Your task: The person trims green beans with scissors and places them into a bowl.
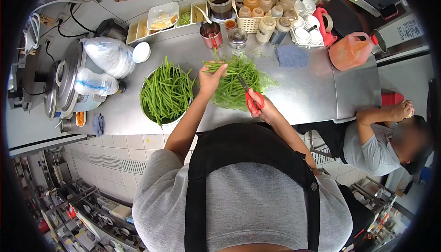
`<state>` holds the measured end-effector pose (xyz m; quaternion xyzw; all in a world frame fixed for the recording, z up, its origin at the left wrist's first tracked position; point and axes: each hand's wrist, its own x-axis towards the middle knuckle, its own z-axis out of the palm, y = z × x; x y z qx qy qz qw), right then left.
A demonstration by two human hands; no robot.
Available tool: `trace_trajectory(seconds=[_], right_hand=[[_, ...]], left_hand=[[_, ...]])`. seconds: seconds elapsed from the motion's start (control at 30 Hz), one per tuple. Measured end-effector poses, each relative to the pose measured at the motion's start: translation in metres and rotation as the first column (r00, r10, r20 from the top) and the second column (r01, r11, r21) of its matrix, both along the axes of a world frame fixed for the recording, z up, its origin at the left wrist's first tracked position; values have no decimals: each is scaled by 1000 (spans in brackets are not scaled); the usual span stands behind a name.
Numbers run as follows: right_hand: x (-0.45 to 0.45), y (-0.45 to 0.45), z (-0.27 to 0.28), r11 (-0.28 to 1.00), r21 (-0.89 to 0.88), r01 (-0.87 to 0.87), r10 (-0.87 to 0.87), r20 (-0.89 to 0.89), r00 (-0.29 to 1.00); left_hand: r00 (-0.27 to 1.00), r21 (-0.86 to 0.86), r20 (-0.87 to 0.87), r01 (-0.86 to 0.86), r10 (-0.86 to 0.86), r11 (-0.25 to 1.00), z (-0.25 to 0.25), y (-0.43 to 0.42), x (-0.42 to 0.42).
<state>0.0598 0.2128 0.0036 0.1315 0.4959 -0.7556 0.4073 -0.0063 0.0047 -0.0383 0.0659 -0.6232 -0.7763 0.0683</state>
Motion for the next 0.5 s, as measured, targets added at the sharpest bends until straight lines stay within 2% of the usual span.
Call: trace_trajectory(seconds=[0.13, 0.27, 0.4, 0.5], right_hand=[[1, -3, -5, 1000, 10, -5, 6, -78, 997], [1, -2, -6, 1000, 15, 16, -15, -60, 998], [-1, 3, -7, 999, -52, 12, -16, -70, 997], [-1, 5, -6, 999, -54, -2, -3, -96, 995]], left_hand=[[1000, 1, -14, 8, -8, 1000, 0, 0, 2], [1000, 2, -11, -2, 2, 1000, 1, 0, 2], [1000, 2, 11, -4, 4, 1000, 3, -6, 0], [995, 96, 90, 27, -36, 995, 6, -11, 0]])
